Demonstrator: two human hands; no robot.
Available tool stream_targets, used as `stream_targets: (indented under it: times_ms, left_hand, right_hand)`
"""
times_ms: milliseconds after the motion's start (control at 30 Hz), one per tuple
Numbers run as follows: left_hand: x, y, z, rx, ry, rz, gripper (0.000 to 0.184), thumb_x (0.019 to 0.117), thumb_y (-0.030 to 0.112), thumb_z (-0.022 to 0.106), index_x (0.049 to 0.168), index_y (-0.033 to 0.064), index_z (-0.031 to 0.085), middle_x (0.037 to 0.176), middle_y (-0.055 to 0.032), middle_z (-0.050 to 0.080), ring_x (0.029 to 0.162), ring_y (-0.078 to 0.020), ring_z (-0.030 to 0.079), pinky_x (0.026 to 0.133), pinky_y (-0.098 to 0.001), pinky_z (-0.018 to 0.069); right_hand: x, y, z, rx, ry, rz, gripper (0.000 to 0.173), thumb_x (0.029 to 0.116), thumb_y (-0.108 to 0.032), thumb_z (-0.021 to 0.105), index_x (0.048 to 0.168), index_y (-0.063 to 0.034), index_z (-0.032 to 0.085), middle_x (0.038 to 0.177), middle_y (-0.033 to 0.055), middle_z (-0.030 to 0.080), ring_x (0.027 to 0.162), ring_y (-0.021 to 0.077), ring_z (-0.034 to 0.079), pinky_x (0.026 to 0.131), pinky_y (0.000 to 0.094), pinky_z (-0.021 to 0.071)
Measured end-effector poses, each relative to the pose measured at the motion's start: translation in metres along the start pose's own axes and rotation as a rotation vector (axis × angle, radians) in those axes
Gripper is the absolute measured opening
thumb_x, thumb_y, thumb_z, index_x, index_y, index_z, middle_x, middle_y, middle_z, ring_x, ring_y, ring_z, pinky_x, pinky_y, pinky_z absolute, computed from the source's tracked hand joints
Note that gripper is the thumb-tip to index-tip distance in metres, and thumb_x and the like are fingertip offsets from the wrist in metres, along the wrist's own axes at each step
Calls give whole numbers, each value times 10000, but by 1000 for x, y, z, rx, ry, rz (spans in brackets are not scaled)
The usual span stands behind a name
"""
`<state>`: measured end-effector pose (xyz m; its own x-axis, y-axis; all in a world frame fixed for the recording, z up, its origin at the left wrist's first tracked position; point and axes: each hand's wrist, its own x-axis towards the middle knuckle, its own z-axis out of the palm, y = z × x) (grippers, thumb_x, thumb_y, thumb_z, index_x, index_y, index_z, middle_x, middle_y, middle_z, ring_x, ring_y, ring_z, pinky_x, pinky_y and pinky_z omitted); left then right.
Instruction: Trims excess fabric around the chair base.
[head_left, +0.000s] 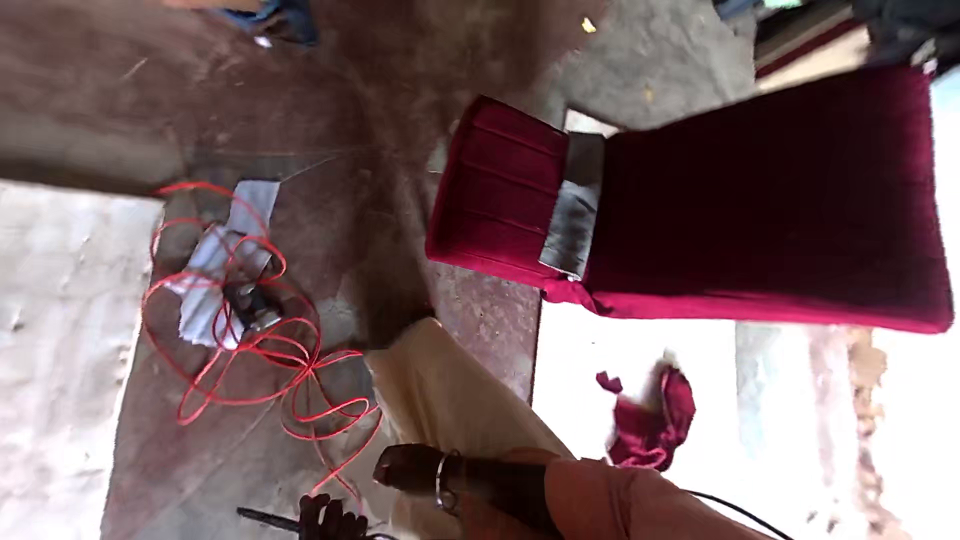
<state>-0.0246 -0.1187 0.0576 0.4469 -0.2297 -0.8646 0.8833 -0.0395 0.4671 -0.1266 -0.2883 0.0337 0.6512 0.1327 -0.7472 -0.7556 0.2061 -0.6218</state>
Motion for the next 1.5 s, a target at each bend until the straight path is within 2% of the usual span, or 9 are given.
stream_targets:
  times_ms: [167, 467, 567, 667, 833, 967, 1167, 1367, 1500]
  left_hand:
    - [41, 31, 157, 213, -239, -88, 522, 1087, 561, 217, 878, 281, 604, 493, 127, 441, 383, -32, 428, 412, -236, 445]
    - [79, -17, 426, 612, -576, -228, 557, 1093, 516, 243, 845, 188, 618, 507, 85, 423, 432, -85, 454, 504, -308, 496]
    - [91, -31, 489, 644, -732, -300, 370, 993, 385, 465, 740, 177, 637, 599, 30, 545, 542, -137, 567, 592, -365, 544]
    - [105, -38, 545, 700, -920, -405, 357, 947, 386, 536, 695, 147, 618, 534, 24, 490, 469, -131, 522, 515, -336, 494]
    - [118, -59, 629, 727, -1064, -956, 363, 921, 410, 589, 720, 111, 632, 508, 18, 487, 475, -160, 549, 594, -377, 516]
    - [127, -94, 684, 1201, -1236, -1151, 327, 945, 411, 592, 793, 131, 666, 611, -10, 576, 567, -168, 607, 648, -367, 546]
    - [149, -169, 722, 2647, -1712, -51, 465, 1077, 403, 456, 1402, 79, 531, 1213, -125, 678, 1030, -246, 680, 889, -468, 565]
    - [177, -278, 710, 2234, -2489, 1271, 548, 923, 317, 701, 1410, 102, 569, 1416, -143, 593, 1324, -321, 553, 1111, -537, 434]
    - [178, -326, 705, 2567, -2300, 1591, 708, 882, 397, 748, 1525, 278, 474, 1563, -128, 435, 1360, -397, 465, 1085, -590, 395]
  right_hand:
    - [-51, 17, -60, 333, 61, -237, 360, 1037, -223, 587, 1345, -42, 636, 1262, 170, 684, 1133, 275, 671, 1024, 494, 523]
    - [-95, 29, -214, 665, 884, -176, 625, 867, -467, 765, 1307, -56, 599, 1297, 197, 596, 1103, 281, 644, 931, 437, 562]
    - [-101, 35, -252, 1470, 657, -424, 338, 1100, -300, 397, 1223, -67, 609, 1025, 70, 693, 846, 162, 681, 730, 339, 586]
    - [-132, 22, -273, 1993, 287, -735, 696, 1069, -484, 114, 1132, -38, 645, 1002, 153, 709, 859, 267, 705, 730, 420, 600]
    - [-114, -15, -284, 2083, 93, -1498, 289, 994, -290, 509, 1162, -123, 674, 1142, 139, 704, 1013, 262, 694, 904, 409, 573]
    - [-89, -37, -317, 2024, 547, -1644, 323, 973, -317, 710, 1208, -101, 666, 984, 117, 732, 829, 218, 726, 774, 371, 619]
    - [-38, -25, -332, 2184, 1260, -1338, 337, 908, -405, 770, 1038, -121, 644, 788, -6, 644, 639, 91, 610, 602, 274, 546]
    - [25, 43, -336, 2183, 1507, -898, 680, 855, -687, 685, 1156, -82, 615, 784, -28, 616, 649, 76, 578, 621, 266, 520]
    - [47, 77, -353, 2099, 1412, -963, 647, 861, -716, 654, 1108, -120, 619, 729, -33, 569, 624, 70, 542, 614, 261, 488]
